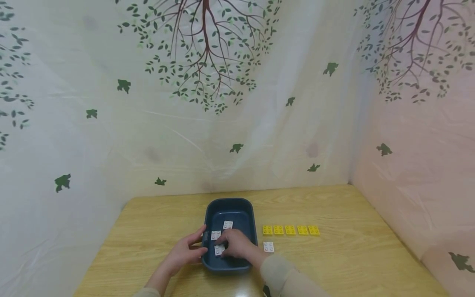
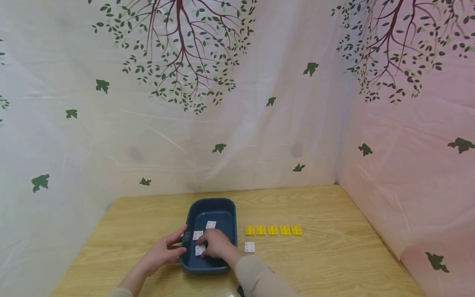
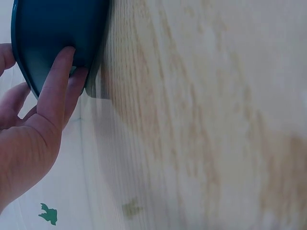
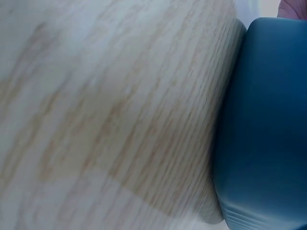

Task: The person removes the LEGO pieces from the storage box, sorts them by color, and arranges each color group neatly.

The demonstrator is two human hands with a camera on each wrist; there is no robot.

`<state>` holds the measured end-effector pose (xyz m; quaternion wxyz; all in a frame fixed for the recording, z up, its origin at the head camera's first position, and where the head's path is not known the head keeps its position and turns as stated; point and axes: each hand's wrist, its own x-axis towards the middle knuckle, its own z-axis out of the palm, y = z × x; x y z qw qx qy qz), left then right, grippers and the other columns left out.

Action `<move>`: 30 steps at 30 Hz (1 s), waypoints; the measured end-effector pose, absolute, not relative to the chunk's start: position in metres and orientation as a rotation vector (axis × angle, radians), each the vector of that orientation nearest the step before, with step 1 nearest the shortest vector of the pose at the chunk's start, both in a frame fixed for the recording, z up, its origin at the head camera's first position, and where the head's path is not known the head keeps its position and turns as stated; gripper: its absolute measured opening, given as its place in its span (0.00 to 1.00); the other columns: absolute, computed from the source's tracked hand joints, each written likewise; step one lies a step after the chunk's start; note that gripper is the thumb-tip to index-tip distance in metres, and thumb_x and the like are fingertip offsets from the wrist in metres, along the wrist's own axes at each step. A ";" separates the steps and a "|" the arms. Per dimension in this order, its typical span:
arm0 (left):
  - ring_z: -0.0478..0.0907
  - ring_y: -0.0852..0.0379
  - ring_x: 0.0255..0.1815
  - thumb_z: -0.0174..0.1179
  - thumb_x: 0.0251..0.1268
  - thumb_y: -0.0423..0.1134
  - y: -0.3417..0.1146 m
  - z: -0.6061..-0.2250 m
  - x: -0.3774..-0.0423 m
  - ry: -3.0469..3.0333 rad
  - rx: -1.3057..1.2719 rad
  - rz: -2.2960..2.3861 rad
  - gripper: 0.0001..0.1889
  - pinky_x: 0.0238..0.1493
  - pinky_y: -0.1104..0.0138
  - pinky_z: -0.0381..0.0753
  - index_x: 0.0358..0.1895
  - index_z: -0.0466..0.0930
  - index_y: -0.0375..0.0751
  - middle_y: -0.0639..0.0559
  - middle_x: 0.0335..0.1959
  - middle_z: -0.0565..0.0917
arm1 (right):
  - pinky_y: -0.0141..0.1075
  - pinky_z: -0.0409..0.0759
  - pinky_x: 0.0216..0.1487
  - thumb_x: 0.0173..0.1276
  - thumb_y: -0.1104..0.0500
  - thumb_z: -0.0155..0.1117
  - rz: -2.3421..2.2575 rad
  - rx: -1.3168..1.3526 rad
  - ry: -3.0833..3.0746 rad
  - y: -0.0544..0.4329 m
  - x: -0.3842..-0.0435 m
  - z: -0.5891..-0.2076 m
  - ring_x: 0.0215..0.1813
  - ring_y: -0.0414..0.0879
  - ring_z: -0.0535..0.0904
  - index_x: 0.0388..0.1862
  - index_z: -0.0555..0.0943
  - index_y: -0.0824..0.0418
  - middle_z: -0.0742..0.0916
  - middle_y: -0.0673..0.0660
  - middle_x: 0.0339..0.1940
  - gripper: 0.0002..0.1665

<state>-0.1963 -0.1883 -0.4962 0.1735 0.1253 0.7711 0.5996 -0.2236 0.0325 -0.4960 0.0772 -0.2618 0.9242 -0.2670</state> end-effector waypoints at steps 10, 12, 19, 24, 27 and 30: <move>0.71 0.30 0.63 0.63 0.68 0.35 -0.187 -0.498 -0.195 2.189 0.367 1.704 0.38 0.46 0.54 0.85 0.78 0.56 0.43 0.24 0.71 0.62 | 0.32 0.76 0.53 0.51 0.60 0.81 -1.067 -0.883 2.740 0.041 -0.219 -0.494 0.44 0.34 0.77 0.46 0.89 0.52 0.86 0.41 0.40 0.21; 0.70 0.30 0.64 0.63 0.68 0.36 -0.187 -0.497 -0.195 2.194 0.356 1.694 0.38 0.46 0.54 0.86 0.78 0.56 0.43 0.25 0.71 0.62 | 0.34 0.77 0.54 0.51 0.60 0.81 -1.136 -0.908 2.733 0.046 -0.216 -0.490 0.45 0.36 0.78 0.47 0.89 0.52 0.86 0.43 0.41 0.21; 0.70 0.30 0.64 0.65 0.66 0.36 -0.184 -0.497 -0.194 2.217 0.309 1.678 0.38 0.46 0.54 0.86 0.77 0.58 0.47 0.26 0.71 0.62 | 0.44 0.76 0.60 0.56 0.56 0.78 -1.296 -0.828 2.733 0.075 -0.206 -0.473 0.51 0.42 0.77 0.50 0.88 0.50 0.85 0.45 0.47 0.20; 0.71 0.30 0.63 0.65 0.65 0.32 -0.183 -0.499 -0.193 2.183 0.325 1.749 0.39 0.44 0.53 0.86 0.77 0.58 0.43 0.24 0.70 0.62 | 0.49 0.76 0.59 0.58 0.59 0.77 -1.384 -0.772 2.739 0.103 -0.202 -0.465 0.52 0.47 0.78 0.52 0.87 0.52 0.85 0.47 0.48 0.21; 0.71 0.30 0.62 0.64 0.64 0.32 -0.183 -0.498 -0.192 2.175 0.334 1.762 0.39 0.44 0.53 0.86 0.77 0.58 0.42 0.23 0.70 0.62 | 0.53 0.76 0.59 0.59 0.59 0.76 -1.382 -0.674 2.746 0.121 -0.200 -0.465 0.53 0.48 0.77 0.53 0.86 0.50 0.84 0.48 0.49 0.21; 0.71 0.29 0.63 0.64 0.64 0.31 -0.183 -0.497 -0.192 2.175 0.335 1.763 0.39 0.44 0.53 0.86 0.77 0.57 0.42 0.23 0.71 0.61 | 0.55 0.76 0.59 0.60 0.59 0.75 -1.370 -0.610 2.759 0.140 -0.200 -0.467 0.52 0.49 0.78 0.53 0.86 0.50 0.85 0.48 0.50 0.21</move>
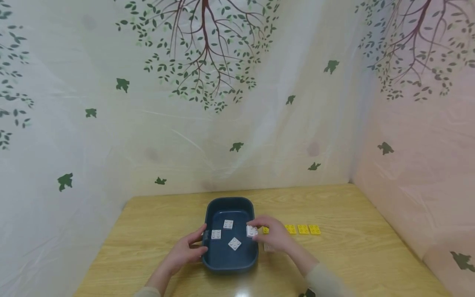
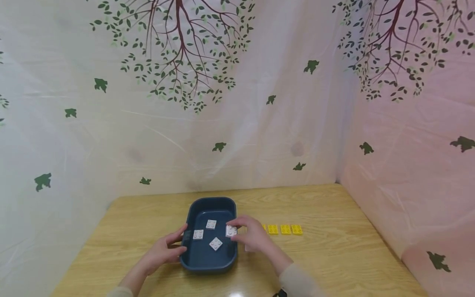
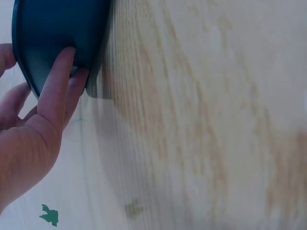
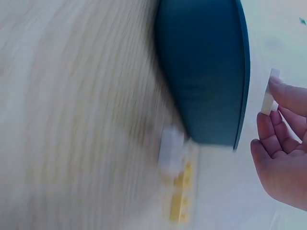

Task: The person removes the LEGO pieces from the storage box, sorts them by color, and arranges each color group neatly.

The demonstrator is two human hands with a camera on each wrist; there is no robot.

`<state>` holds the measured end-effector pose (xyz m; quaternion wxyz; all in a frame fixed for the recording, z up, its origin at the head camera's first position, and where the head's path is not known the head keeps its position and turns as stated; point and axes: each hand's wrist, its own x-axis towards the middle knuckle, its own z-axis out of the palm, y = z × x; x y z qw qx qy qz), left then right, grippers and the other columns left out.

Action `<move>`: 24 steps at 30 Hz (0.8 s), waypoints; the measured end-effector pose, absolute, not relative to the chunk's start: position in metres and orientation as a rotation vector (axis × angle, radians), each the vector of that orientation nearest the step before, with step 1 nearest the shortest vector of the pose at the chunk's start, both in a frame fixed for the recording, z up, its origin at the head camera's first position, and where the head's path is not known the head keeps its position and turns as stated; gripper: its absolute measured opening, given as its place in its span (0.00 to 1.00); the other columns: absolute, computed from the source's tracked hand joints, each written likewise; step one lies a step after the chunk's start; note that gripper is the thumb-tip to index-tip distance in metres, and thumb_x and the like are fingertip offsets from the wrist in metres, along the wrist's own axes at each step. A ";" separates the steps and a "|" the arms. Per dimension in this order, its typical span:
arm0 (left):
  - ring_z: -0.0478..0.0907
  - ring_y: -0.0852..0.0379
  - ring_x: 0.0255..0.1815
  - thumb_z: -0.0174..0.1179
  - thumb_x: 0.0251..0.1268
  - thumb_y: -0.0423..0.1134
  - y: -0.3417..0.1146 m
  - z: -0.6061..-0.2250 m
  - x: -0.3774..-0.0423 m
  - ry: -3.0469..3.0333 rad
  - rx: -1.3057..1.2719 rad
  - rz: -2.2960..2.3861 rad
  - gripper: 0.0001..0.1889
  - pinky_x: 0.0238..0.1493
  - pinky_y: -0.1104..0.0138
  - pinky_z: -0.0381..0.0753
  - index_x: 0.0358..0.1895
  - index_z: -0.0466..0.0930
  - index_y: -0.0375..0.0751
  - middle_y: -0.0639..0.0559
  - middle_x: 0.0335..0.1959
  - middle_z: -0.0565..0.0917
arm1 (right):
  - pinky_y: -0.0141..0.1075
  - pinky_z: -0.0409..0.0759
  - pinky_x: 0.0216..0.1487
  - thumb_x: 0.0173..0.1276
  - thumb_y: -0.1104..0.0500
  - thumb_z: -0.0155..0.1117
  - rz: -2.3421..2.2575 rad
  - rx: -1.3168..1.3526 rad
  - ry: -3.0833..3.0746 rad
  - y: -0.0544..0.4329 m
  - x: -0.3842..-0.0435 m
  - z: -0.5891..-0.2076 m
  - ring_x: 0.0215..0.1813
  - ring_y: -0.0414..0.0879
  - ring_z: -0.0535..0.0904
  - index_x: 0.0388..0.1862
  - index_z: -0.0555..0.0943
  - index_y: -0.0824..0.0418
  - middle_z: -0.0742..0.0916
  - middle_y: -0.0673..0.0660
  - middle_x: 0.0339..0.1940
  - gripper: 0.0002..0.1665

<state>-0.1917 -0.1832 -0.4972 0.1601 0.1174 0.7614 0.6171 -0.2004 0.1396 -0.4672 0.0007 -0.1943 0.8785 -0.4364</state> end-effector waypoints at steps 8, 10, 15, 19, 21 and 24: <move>0.72 0.31 0.62 0.64 0.65 0.31 -0.183 -0.496 -0.191 2.165 0.347 1.763 0.39 0.45 0.53 0.86 0.77 0.56 0.40 0.23 0.71 0.60 | 0.50 0.81 0.51 0.55 0.67 0.76 -1.288 -0.735 2.873 0.184 -0.196 -0.482 0.46 0.49 0.80 0.49 0.86 0.61 0.85 0.51 0.44 0.20; 0.71 0.31 0.63 0.64 0.65 0.31 -0.184 -0.497 -0.191 2.156 0.351 1.773 0.38 0.45 0.53 0.86 0.77 0.56 0.40 0.24 0.71 0.61 | 0.49 0.81 0.51 0.55 0.68 0.75 -1.258 -0.730 2.885 0.192 -0.194 -0.485 0.46 0.49 0.80 0.47 0.86 0.61 0.84 0.51 0.43 0.19; 0.71 0.30 0.63 0.64 0.65 0.32 -0.185 -0.498 -0.193 2.156 0.350 1.769 0.39 0.45 0.53 0.86 0.77 0.57 0.41 0.24 0.71 0.61 | 0.50 0.80 0.52 0.56 0.67 0.75 -1.175 -0.624 2.882 0.204 -0.191 -0.493 0.47 0.49 0.79 0.47 0.86 0.59 0.83 0.49 0.43 0.18; 0.71 0.30 0.64 0.64 0.65 0.32 -0.186 -0.498 -0.194 2.162 0.341 1.758 0.39 0.45 0.53 0.86 0.77 0.57 0.42 0.25 0.71 0.61 | 0.53 0.77 0.57 0.55 0.67 0.75 -1.140 -0.517 2.866 0.210 -0.191 -0.500 0.50 0.50 0.79 0.48 0.86 0.56 0.83 0.48 0.45 0.20; 0.71 0.30 0.64 0.64 0.65 0.32 -0.186 -0.498 -0.194 2.159 0.339 1.756 0.39 0.45 0.53 0.86 0.77 0.57 0.42 0.25 0.71 0.61 | 0.55 0.76 0.58 0.54 0.68 0.75 -1.132 -0.484 2.859 0.212 -0.190 -0.503 0.52 0.52 0.79 0.48 0.86 0.56 0.84 0.50 0.46 0.20; 0.71 0.31 0.63 0.64 0.65 0.32 -0.186 -0.498 -0.195 2.161 0.336 1.752 0.39 0.45 0.53 0.86 0.77 0.57 0.42 0.24 0.71 0.61 | 0.56 0.76 0.58 0.53 0.68 0.75 -1.119 -0.450 2.857 0.214 -0.189 -0.506 0.52 0.52 0.79 0.47 0.86 0.55 0.84 0.50 0.46 0.20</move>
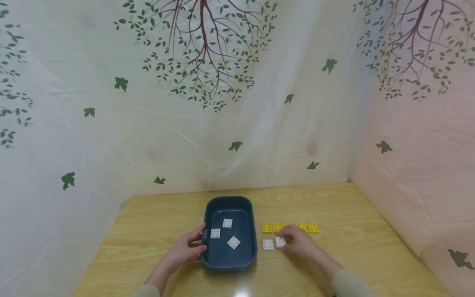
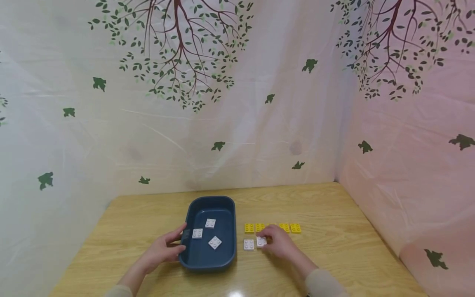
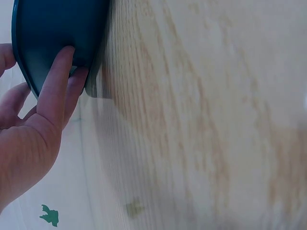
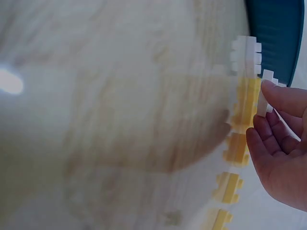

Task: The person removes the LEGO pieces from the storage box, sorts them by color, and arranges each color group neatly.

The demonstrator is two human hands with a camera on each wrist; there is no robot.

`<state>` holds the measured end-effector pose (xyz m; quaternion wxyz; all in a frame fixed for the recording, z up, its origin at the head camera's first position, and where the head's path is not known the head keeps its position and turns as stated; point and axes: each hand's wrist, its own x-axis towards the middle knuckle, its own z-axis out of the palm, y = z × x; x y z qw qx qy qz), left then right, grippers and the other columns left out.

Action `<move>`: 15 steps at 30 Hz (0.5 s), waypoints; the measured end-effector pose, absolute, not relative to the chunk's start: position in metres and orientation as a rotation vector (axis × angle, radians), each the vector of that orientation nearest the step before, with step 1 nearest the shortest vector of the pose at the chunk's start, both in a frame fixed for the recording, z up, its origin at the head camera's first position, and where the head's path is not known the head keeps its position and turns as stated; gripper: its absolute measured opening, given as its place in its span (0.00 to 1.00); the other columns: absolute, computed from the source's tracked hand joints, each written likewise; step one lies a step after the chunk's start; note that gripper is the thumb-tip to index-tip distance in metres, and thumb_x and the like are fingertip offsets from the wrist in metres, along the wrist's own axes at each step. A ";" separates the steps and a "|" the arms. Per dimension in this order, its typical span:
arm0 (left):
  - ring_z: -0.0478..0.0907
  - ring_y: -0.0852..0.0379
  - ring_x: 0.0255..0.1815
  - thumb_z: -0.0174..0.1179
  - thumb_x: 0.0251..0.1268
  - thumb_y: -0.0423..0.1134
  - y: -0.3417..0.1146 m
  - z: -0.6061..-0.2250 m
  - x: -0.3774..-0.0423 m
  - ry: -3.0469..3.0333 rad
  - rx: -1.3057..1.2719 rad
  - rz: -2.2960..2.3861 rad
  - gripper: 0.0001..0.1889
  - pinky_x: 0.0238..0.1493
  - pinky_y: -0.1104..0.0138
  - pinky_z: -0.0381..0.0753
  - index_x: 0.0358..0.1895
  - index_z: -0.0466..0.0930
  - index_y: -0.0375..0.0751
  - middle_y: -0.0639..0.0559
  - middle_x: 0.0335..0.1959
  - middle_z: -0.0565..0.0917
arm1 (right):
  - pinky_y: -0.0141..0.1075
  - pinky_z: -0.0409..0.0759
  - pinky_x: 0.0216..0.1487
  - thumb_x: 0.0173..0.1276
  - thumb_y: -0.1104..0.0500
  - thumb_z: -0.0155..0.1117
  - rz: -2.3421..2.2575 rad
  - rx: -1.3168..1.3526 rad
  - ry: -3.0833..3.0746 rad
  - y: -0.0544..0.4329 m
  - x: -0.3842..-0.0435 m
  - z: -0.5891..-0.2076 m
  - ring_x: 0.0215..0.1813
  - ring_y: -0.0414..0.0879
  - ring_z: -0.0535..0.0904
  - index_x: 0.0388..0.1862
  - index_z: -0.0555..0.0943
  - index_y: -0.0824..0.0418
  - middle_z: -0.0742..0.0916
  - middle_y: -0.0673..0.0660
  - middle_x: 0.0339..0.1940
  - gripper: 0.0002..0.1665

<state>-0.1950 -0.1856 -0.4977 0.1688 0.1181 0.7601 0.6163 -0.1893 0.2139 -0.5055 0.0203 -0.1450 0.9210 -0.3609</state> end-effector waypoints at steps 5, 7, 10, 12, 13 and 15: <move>0.74 0.33 0.61 0.64 0.65 0.32 -0.185 -0.498 -0.199 2.167 0.327 1.748 0.39 0.44 0.53 0.86 0.77 0.57 0.43 0.23 0.69 0.63 | 0.57 0.75 0.59 0.52 0.68 0.76 -1.109 -0.431 2.853 0.217 -0.192 -0.508 0.52 0.53 0.78 0.46 0.86 0.55 0.85 0.51 0.46 0.21; 0.75 0.34 0.60 0.64 0.66 0.32 -0.185 -0.498 -0.200 2.164 0.332 1.745 0.39 0.44 0.53 0.86 0.78 0.57 0.42 0.22 0.68 0.64 | 0.58 0.74 0.60 0.51 0.68 0.76 -1.107 -0.421 2.853 0.217 -0.194 -0.509 0.53 0.55 0.79 0.46 0.87 0.55 0.85 0.51 0.46 0.21; 0.76 0.35 0.59 0.64 0.66 0.32 -0.185 -0.498 -0.202 2.160 0.332 1.742 0.39 0.45 0.52 0.86 0.78 0.56 0.42 0.22 0.68 0.64 | 0.58 0.74 0.60 0.51 0.69 0.76 -1.121 -0.417 2.845 0.218 -0.196 -0.510 0.53 0.55 0.79 0.45 0.87 0.56 0.85 0.52 0.46 0.21; 0.76 0.35 0.59 0.64 0.66 0.32 -0.185 -0.498 -0.203 2.162 0.329 1.737 0.39 0.45 0.52 0.86 0.78 0.56 0.42 0.22 0.68 0.64 | 0.57 0.75 0.59 0.51 0.69 0.76 -1.128 -0.420 2.842 0.218 -0.198 -0.510 0.53 0.55 0.79 0.45 0.87 0.56 0.85 0.52 0.46 0.20; 0.76 0.35 0.59 0.64 0.66 0.32 -0.185 -0.497 -0.204 2.165 0.325 1.734 0.39 0.45 0.52 0.86 0.78 0.56 0.43 0.22 0.68 0.64 | 0.57 0.75 0.59 0.52 0.69 0.75 -1.137 -0.432 2.835 0.218 -0.199 -0.510 0.52 0.55 0.79 0.45 0.87 0.57 0.84 0.52 0.46 0.20; 0.76 0.35 0.59 0.64 0.66 0.32 -0.185 -0.497 -0.204 2.166 0.324 1.732 0.39 0.45 0.52 0.86 0.78 0.56 0.42 0.22 0.68 0.64 | 0.57 0.76 0.58 0.52 0.69 0.75 -1.146 -0.450 2.824 0.218 -0.200 -0.511 0.51 0.54 0.79 0.45 0.87 0.57 0.84 0.52 0.45 0.20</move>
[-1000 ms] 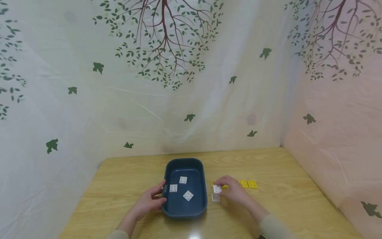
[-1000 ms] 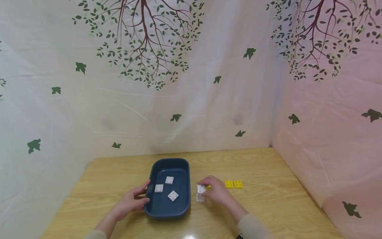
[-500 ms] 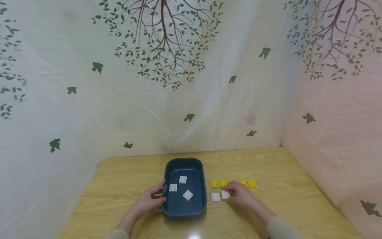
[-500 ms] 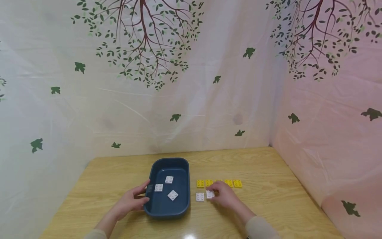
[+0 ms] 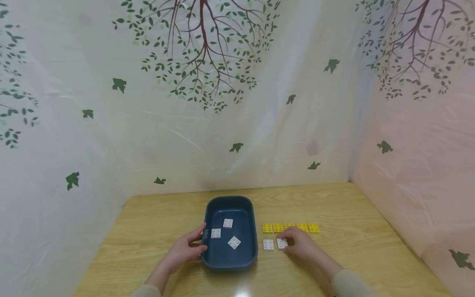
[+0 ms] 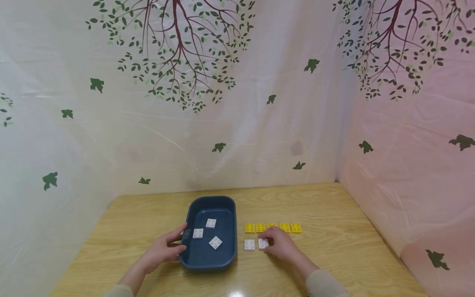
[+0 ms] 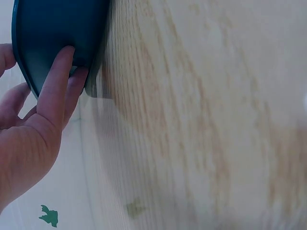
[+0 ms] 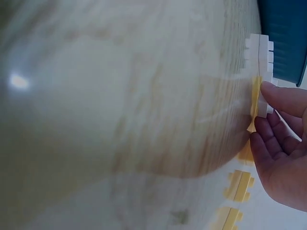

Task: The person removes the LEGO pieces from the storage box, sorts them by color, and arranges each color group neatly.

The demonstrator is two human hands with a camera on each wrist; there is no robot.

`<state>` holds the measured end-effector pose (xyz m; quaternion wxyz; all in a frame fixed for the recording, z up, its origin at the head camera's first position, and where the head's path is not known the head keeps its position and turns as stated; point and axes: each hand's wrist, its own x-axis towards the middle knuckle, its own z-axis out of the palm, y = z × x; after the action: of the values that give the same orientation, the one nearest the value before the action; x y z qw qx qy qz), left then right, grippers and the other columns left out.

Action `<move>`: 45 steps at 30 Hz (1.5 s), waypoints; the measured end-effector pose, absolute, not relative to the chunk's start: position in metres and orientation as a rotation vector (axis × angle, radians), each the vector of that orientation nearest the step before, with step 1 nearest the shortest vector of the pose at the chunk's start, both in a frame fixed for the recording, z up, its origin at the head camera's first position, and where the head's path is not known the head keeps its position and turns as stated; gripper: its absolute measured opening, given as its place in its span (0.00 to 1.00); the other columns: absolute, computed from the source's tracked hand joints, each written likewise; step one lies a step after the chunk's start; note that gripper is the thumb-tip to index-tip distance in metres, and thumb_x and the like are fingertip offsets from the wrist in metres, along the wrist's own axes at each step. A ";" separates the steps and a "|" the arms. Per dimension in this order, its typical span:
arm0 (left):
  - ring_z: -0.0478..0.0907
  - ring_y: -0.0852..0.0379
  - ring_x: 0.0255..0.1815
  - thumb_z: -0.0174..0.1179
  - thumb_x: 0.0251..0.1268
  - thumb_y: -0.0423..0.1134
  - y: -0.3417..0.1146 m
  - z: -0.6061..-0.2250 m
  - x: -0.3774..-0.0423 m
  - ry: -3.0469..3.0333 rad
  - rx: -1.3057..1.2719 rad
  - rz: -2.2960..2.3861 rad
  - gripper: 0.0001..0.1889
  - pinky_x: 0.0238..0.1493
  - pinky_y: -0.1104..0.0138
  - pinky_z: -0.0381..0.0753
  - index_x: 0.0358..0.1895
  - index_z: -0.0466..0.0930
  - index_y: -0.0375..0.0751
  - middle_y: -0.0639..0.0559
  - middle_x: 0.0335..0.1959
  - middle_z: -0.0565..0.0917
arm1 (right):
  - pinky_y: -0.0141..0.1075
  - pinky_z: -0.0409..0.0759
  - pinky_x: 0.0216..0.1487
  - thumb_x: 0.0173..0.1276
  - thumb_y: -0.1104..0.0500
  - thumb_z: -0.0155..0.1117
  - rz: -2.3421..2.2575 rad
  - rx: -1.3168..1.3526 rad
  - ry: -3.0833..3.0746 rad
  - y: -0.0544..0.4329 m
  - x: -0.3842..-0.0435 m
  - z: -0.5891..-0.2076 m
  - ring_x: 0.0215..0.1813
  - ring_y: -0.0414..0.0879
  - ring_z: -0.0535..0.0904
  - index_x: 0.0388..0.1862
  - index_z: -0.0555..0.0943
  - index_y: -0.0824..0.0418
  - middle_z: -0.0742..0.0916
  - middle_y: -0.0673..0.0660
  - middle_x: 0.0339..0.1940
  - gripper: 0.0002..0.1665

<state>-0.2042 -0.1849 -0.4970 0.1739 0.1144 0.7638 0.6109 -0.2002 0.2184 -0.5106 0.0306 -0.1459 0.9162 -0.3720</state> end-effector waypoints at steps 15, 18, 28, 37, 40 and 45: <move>0.75 0.33 0.59 0.64 0.65 0.32 -0.184 -0.496 -0.205 2.178 0.341 1.738 0.39 0.45 0.53 0.86 0.77 0.57 0.41 0.20 0.67 0.64 | 0.57 0.76 0.57 0.51 0.69 0.76 -1.093 -0.448 2.834 0.218 -0.199 -0.510 0.51 0.53 0.79 0.44 0.87 0.55 0.84 0.50 0.44 0.20; 0.74 0.32 0.60 0.64 0.65 0.32 -0.184 -0.497 -0.203 2.185 0.338 1.733 0.39 0.44 0.53 0.86 0.77 0.57 0.41 0.20 0.68 0.64 | 0.58 0.75 0.58 0.51 0.69 0.76 -1.078 -0.459 2.833 0.219 -0.197 -0.510 0.51 0.54 0.79 0.44 0.87 0.54 0.84 0.50 0.45 0.21; 0.74 0.31 0.60 0.65 0.65 0.32 -0.184 -0.499 -0.198 2.199 0.304 1.722 0.39 0.44 0.53 0.86 0.77 0.57 0.43 0.21 0.68 0.64 | 0.53 0.79 0.55 0.57 0.65 0.74 -1.200 -0.550 2.850 0.218 -0.198 -0.497 0.49 0.51 0.79 0.49 0.86 0.58 0.83 0.52 0.46 0.19; 0.74 0.31 0.61 0.65 0.65 0.32 -0.184 -0.497 -0.197 2.210 0.288 1.713 0.39 0.44 0.52 0.86 0.77 0.57 0.44 0.22 0.68 0.64 | 0.54 0.79 0.56 0.63 0.59 0.72 -1.262 -0.744 2.794 0.198 -0.202 -0.475 0.52 0.50 0.81 0.54 0.84 0.58 0.86 0.51 0.50 0.19; 0.74 0.31 0.61 0.65 0.65 0.33 -0.184 -0.498 -0.198 2.213 0.292 1.710 0.39 0.44 0.53 0.86 0.77 0.57 0.44 0.22 0.68 0.64 | 0.56 0.78 0.57 0.63 0.59 0.73 -1.286 -0.839 2.725 0.188 -0.205 -0.470 0.53 0.49 0.81 0.55 0.84 0.59 0.86 0.51 0.51 0.21; 0.74 0.32 0.60 0.65 0.65 0.33 -0.184 -0.499 -0.198 2.204 0.307 1.713 0.39 0.44 0.53 0.86 0.78 0.57 0.43 0.22 0.68 0.64 | 0.53 0.78 0.59 0.63 0.58 0.73 -1.236 -0.934 2.655 0.169 -0.213 -0.464 0.55 0.44 0.79 0.58 0.83 0.55 0.85 0.46 0.53 0.23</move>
<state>-0.1984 -0.1839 -0.4995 0.1658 0.1077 0.7739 0.6016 -0.2126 0.1691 -0.4639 0.0337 -0.3036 0.8633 -0.4017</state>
